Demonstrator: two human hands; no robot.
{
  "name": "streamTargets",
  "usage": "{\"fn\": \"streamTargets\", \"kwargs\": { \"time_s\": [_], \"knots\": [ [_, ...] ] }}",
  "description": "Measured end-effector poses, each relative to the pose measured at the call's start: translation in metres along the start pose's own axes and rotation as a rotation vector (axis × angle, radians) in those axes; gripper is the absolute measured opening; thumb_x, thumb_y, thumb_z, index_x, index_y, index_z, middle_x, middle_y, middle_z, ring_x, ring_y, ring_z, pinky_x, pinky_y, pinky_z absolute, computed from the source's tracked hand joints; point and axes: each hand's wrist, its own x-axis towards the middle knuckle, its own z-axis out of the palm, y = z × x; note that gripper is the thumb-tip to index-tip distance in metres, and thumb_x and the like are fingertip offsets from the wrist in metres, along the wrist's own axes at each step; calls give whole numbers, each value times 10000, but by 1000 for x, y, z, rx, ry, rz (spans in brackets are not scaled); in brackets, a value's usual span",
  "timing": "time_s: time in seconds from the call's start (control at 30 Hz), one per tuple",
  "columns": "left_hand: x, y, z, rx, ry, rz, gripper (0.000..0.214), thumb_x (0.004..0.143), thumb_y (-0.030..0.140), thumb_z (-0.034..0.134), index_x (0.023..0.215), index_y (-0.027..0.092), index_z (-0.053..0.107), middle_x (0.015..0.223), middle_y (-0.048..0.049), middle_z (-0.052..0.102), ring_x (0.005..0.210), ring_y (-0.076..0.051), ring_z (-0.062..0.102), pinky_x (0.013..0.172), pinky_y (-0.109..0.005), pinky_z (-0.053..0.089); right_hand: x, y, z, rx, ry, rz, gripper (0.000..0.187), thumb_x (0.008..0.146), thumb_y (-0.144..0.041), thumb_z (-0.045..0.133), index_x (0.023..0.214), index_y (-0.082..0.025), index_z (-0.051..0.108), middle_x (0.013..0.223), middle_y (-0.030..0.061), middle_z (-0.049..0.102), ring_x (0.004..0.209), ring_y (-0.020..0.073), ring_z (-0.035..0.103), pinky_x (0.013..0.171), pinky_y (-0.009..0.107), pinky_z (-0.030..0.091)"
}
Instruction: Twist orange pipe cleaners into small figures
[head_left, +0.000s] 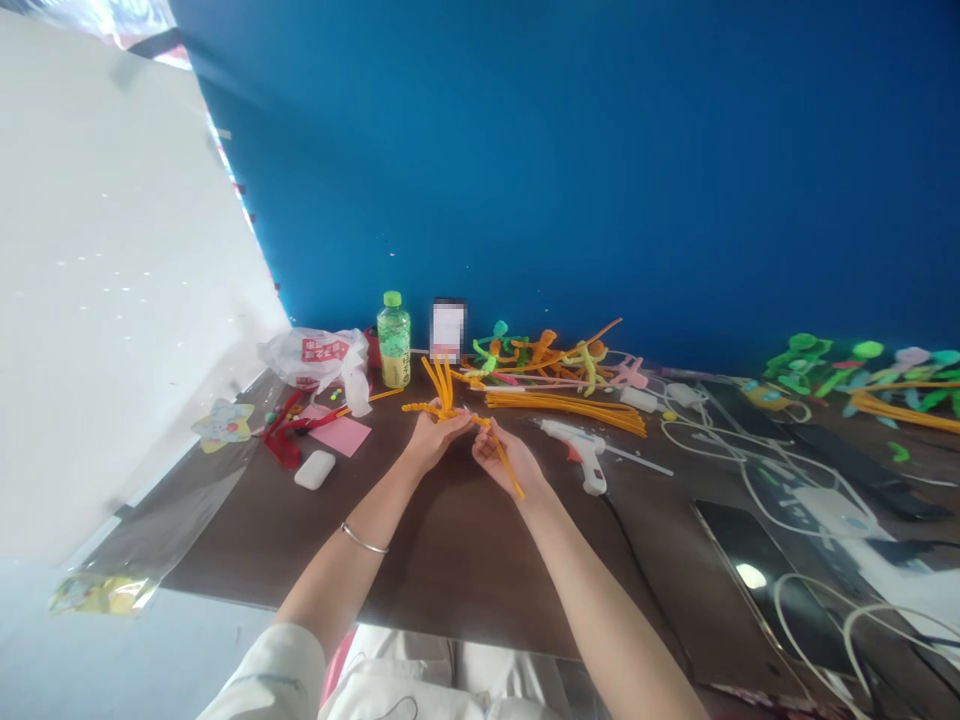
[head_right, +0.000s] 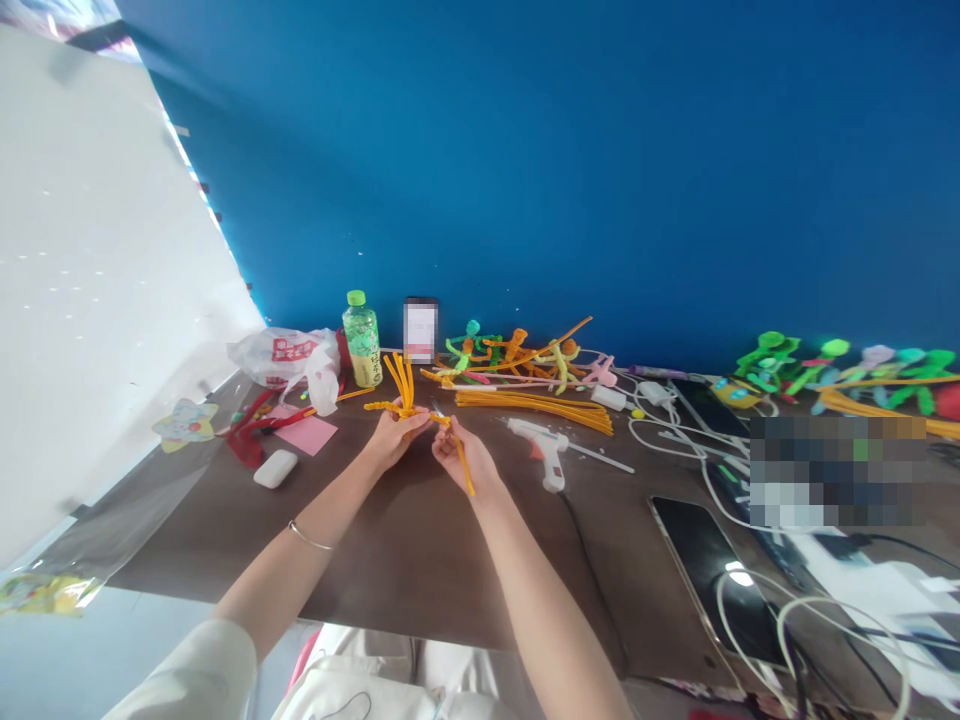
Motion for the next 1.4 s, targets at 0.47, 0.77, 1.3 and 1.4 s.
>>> {"fn": "streamTargets", "kwargs": {
  "time_s": [0.47,0.77,1.3,1.4],
  "knots": [
    [-3,-7,10,3,171,147,404,547,237,768,766,175,434,712,13,626,759,-156,645,825,-377,491,-7,19,11,-598,242,-354,353,690,-525,581,666,-174,554,430,-65,429,354,75,391,369,209,323],
    [-8,-8,13,244,215,245,398,570,273,751,742,188,403,726,-10,655,716,-159,645,749,-344,497,-15,18,11,-1533,236,-718,200,782,-239,426,591,-200,472,517,-10,492,466,123,441,488,246,300],
    [-1,-3,2,338,136,273,379,593,262,724,740,191,382,709,3,639,724,-148,642,727,-296,486,-8,0,-3,-1465,162,-1008,194,869,-275,369,814,-191,535,764,72,603,741,200,571,718,332,447],
    [-2,0,1,342,112,249,402,566,266,744,737,186,389,722,-6,651,714,-154,645,726,-310,495,-7,-2,-2,-1231,225,-893,179,839,-320,431,780,-199,549,739,45,613,702,180,580,695,312,452]
  ]
}}
